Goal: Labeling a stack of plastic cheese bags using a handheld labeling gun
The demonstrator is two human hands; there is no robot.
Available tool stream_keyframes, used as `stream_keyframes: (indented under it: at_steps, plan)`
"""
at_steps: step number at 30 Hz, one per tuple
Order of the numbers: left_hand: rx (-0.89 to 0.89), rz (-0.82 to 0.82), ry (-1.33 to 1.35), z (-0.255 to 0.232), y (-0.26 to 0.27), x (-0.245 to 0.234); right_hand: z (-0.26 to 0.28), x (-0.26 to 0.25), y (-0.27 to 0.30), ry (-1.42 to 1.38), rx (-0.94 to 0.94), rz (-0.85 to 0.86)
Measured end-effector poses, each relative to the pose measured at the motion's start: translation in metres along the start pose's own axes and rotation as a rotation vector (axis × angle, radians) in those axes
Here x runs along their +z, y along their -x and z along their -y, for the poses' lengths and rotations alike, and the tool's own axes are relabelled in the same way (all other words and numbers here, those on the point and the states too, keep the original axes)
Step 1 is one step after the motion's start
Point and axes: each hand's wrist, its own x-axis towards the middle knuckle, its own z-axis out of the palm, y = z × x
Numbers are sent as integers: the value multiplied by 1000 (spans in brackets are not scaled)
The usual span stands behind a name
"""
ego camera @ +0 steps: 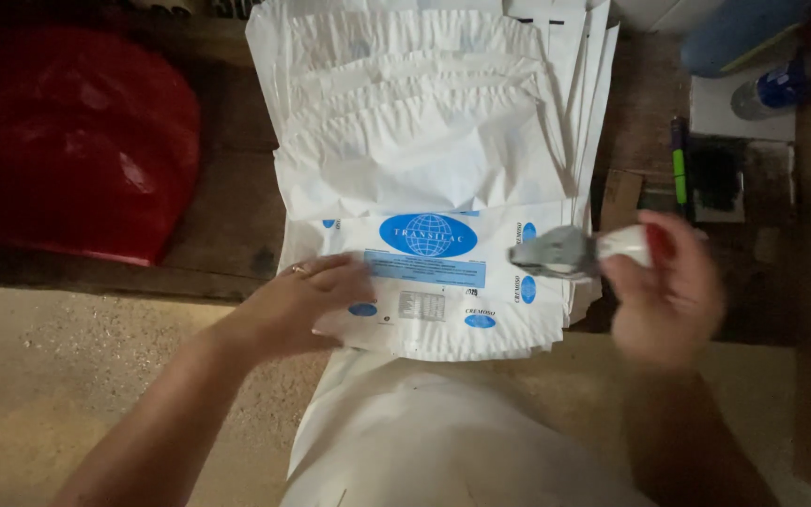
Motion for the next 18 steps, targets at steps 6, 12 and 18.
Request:
stream_keyframes:
  at_steps: [6,12,18]
  plan:
    - [180,-108,-250,16,1,14,-18,-33,6,-3,-20,-174]
    - [124,-35,19,5,-14,-19,-19,-44,12,-28,-72,-356]
    - [-366,-93,119,19,-43,-60,12,-66,12,259,-134,-252]
